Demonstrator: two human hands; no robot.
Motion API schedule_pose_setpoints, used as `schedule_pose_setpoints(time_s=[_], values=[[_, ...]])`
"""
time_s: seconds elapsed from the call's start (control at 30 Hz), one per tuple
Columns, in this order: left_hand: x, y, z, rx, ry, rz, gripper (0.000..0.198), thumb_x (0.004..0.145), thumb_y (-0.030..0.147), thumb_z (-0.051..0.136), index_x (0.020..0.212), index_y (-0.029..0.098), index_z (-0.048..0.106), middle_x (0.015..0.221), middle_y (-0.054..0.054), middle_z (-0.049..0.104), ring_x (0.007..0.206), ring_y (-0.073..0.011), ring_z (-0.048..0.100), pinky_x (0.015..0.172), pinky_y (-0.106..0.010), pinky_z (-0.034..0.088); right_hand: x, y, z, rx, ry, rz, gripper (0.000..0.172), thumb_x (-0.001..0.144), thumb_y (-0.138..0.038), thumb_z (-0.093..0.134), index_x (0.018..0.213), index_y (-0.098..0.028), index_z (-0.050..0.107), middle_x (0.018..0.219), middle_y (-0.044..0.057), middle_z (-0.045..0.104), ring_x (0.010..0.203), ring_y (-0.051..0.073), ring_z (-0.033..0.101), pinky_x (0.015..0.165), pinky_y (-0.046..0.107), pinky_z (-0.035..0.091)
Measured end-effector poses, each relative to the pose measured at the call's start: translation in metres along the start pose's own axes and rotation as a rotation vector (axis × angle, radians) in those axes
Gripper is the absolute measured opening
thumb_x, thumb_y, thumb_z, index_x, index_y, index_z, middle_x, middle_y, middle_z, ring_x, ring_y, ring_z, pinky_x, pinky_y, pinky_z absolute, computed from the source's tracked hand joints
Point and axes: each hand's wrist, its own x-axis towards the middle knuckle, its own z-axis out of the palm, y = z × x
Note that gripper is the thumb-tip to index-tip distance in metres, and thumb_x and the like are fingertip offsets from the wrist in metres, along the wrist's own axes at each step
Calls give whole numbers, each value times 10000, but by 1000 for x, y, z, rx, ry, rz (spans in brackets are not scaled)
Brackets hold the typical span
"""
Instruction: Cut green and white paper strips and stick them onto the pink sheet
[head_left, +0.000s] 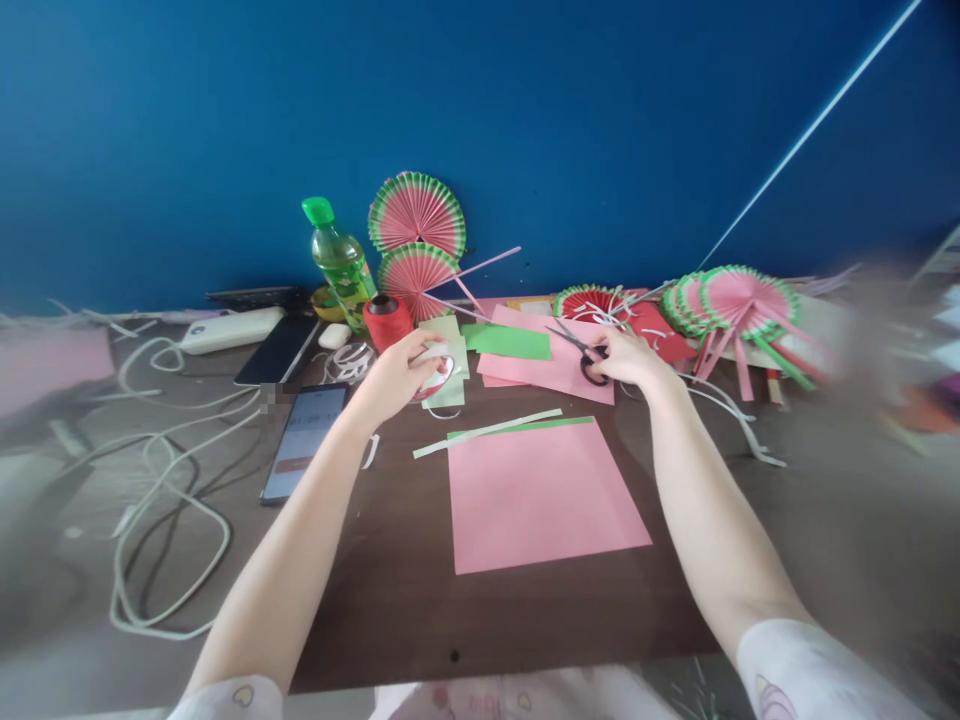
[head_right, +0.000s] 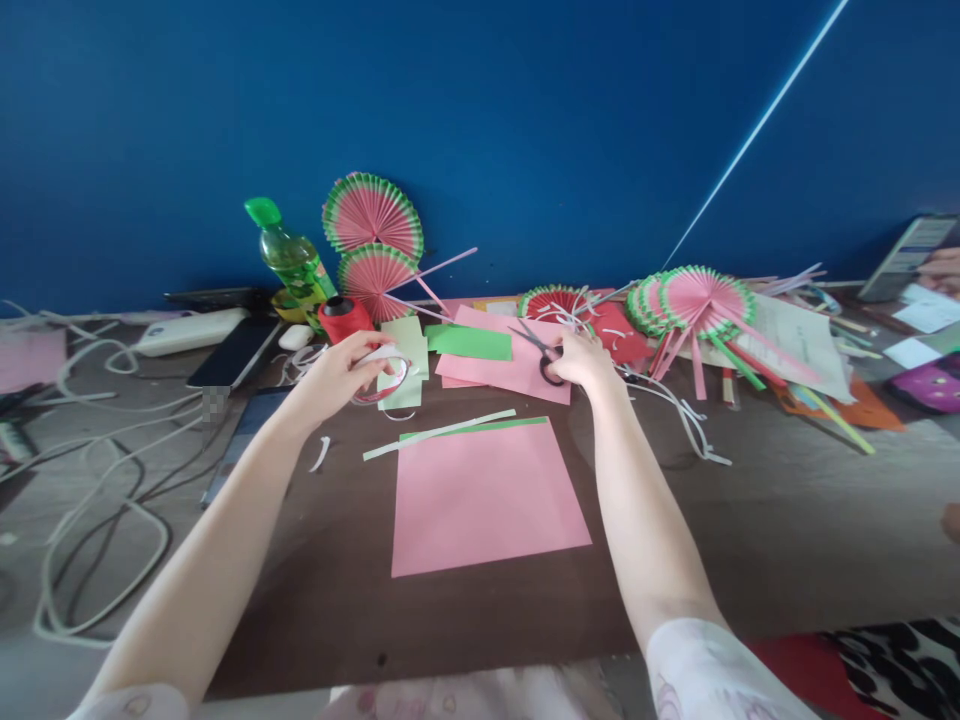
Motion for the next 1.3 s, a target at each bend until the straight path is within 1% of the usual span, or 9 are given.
schedule_pose_setpoints(time_s=[0.2, 0.37, 0.47, 0.53, 0.63, 0.73, 0.9, 1.03, 1.3], values=[[1, -5, -4, 31, -71, -35, 348, 729, 277, 536, 1062, 178, 565, 900, -37, 643, 717, -137, 589, 568, -195, 429, -2, 0, -8, -23, -16, 82, 427, 621, -153, 544, 1043, -209, 576, 1045, 89, 617, 919, 241, 574, 765, 342, 443], [2, -5, -2, 6, -116, -78, 385, 731, 311, 544, 1098, 197, 556, 895, -44, 644, 677, -136, 586, 476, -179, 414, -8, -3, -26, 0, 21, 71, 332, 662, -190, 533, 978, -221, 629, 925, 69, 636, 828, 224, 591, 721, 323, 436], [2, -4, -2, 5, -138, -87, 390, 733, 347, 556, 1097, 209, 557, 872, -37, 647, 626, -121, 574, 445, -169, 400, -14, -8, -38, 135, 48, 43, 349, 696, -218, 536, 1033, -184, 621, 987, 94, 613, 830, 207, 586, 735, 317, 435], [1, -4, -4, 4, -161, -76, 383, 735, 352, 559, 1092, 215, 566, 846, -32, 650, 603, -114, 571, 440, -166, 397, -20, -13, -45, 292, -30, -22, 366, 708, -236, 540, 1063, -173, 606, 1023, 99, 603, 852, 197, 581, 729, 305, 441], [0, -4, -7, -10, -226, -48, 376, 741, 344, 551, 1092, 215, 582, 847, -38, 659, 662, -134, 601, 489, -178, 429, -28, -21, -52, 529, -304, -248, 382, 712, -312, 567, 1076, -202, 594, 1040, 75, 614, 892, 192, 578, 718, 293, 458], [0, -5, -10, 21, -276, -12, 372, 705, 327, 585, 1058, 214, 620, 831, -38, 670, 735, -168, 623, 565, -206, 459, -32, -28, -53, 610, -534, -420, 330, 712, -363, 587, 1012, -235, 632, 1059, 50, 622, 929, 182, 570, 731, 280, 461], [-1, -5, -14, 102, -354, 18, 359, 684, 318, 601, 1031, 234, 642, 782, -9, 688, 713, -172, 631, 634, -230, 463, -32, -44, -43, 601, -769, -468, 359, 699, -380, 634, 1010, -201, 632, 966, 56, 631, 629, 94, 528, 560, 235, 427], [-1, -4, -14, 114, -486, 28, 393, 716, 329, 564, 1099, 245, 596, 858, -6, 694, 807, -187, 642, 657, -226, 457, -32, -52, -36, 675, -819, -475, 329, 703, -353, 643, 993, -197, 636, 908, 30, 605, 538, 42, 439, 536, 218, 401], [-2, -1, -11, 137, -538, 23, 403, 721, 379, 576, 1103, 253, 592, 820, 3, 698, 820, -180, 632, 691, -223, 442, -34, -57, -36, 750, -858, -470, 314, 709, -349, 640, 973, -180, 646, 720, -1, 576, 510, 48, 419, 496, 213, 364]])
